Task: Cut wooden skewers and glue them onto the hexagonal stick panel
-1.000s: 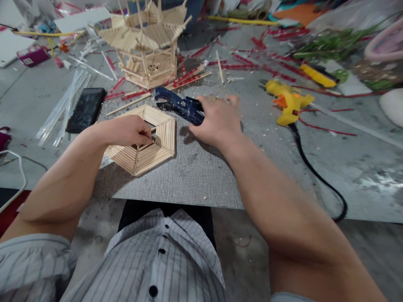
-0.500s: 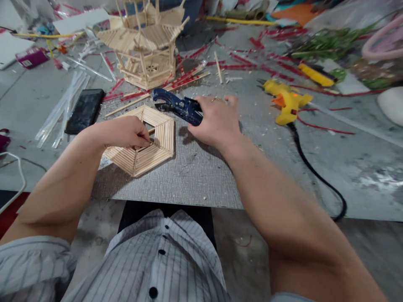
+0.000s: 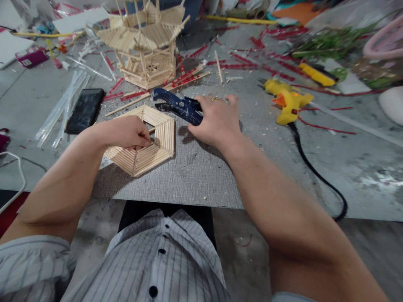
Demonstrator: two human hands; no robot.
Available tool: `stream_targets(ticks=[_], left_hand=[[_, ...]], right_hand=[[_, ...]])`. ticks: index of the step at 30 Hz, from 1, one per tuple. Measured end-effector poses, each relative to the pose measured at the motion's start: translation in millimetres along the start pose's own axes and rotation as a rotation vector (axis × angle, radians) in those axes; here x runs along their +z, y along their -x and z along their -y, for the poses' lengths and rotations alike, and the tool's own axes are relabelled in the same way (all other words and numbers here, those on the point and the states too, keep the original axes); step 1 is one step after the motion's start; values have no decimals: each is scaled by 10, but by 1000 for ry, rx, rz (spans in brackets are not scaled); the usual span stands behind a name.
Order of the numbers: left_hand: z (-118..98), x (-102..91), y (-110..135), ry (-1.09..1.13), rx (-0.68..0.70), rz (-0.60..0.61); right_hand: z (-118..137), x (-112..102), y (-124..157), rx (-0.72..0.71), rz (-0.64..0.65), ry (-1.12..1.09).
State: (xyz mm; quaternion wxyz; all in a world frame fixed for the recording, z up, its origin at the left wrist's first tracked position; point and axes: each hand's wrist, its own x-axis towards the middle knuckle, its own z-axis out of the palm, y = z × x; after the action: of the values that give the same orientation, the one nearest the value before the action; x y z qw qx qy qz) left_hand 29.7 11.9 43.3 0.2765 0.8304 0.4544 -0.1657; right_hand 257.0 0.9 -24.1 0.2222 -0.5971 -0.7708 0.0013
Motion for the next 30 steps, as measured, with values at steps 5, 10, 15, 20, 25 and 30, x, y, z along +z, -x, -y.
stream_targets(ticks=[5,10,15,20,25,30], left_hand=[[1,8,-6,31,10,0],[12,25,-10,88,-27,0],[56,43,-36,29,19,-68],[74,38,-44,79,43,-317],[18,69,-49,325,184,-578],[36,136,-139,445,368,-768]], right_hand=[[1,-2,-11,11,26,0],[-20,29,-10,-14,-2,-2],[-45,64,-9,-38,-30,28],[-37,58,-17,-37,-40,46],[0,31,-38,-31,-48,58],[57,-15,-40,-39,-26,70]])
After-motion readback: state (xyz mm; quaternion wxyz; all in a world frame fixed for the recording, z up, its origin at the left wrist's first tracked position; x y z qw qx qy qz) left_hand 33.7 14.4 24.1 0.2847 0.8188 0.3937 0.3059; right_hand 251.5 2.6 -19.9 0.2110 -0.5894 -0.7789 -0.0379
